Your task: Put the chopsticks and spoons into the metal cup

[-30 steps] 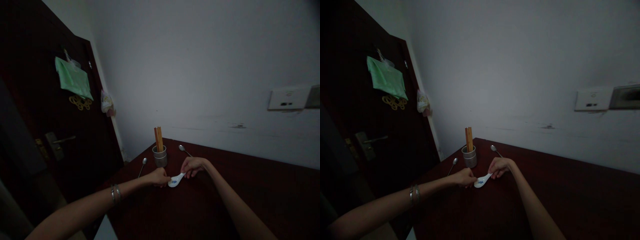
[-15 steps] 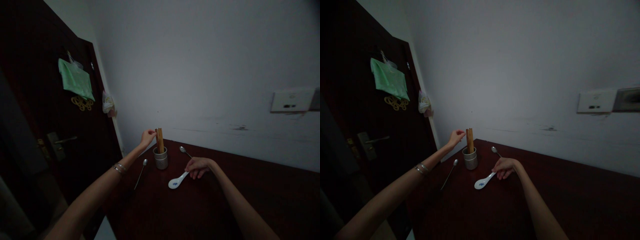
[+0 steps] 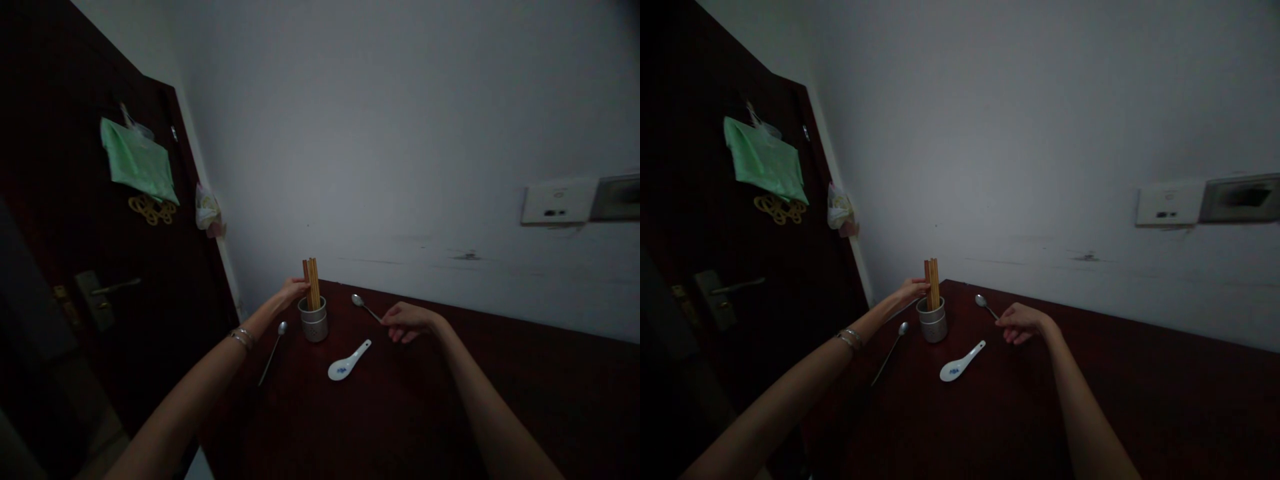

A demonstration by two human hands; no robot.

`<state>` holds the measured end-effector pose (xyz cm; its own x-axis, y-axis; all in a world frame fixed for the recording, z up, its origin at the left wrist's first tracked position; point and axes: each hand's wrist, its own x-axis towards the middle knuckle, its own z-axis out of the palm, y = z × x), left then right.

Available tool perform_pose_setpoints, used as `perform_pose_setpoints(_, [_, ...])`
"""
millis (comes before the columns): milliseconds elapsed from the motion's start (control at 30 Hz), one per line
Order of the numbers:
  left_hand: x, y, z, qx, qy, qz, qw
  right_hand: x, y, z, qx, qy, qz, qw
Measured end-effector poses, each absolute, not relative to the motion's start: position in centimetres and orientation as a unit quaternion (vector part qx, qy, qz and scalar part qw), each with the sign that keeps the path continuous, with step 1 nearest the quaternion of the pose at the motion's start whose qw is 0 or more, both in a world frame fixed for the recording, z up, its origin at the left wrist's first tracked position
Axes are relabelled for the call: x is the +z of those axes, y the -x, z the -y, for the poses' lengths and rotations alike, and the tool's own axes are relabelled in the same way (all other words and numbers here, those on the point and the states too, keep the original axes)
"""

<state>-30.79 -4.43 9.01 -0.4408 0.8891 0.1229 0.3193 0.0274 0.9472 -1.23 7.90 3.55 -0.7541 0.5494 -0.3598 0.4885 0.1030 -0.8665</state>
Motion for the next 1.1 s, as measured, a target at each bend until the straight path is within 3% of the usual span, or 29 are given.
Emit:
perform_pose_setpoints(367, [9.6, 30.5, 4.6, 0.545, -0.423, -0.661, 0.295, 3.3, 0.8, -8.2, 0.572, 0.366, 0.733, 0.036])
perform_pose_setpoints(533, [12.1, 31.1, 5.1, 0.621, -0.391, -0.633, 0.246, 4.1, 0.1, -8.4, 0.562, 0.375, 0.736, 0.055])
perform_pose_setpoints(800, [20.1, 28.1, 5.1, 0.774, -0.382, -0.484, 0.142, 8.3, 0.4, -6.7, 0.513, 0.375, 0.743, 0.21])
perform_pose_setpoints(933, [20.9, 23.3, 3.9, 0.741, -0.438, -0.459, 0.219, 11.0, 1.3, -4.9, 0.538, 0.292, 0.728, 0.31])
perform_pose_setpoints(1100, [16.9, 17.7, 1.2, 0.682, -0.436, -0.461, 0.363, 11.7, 2.3, -4.1, 0.559, 0.217, 0.715, 0.36])
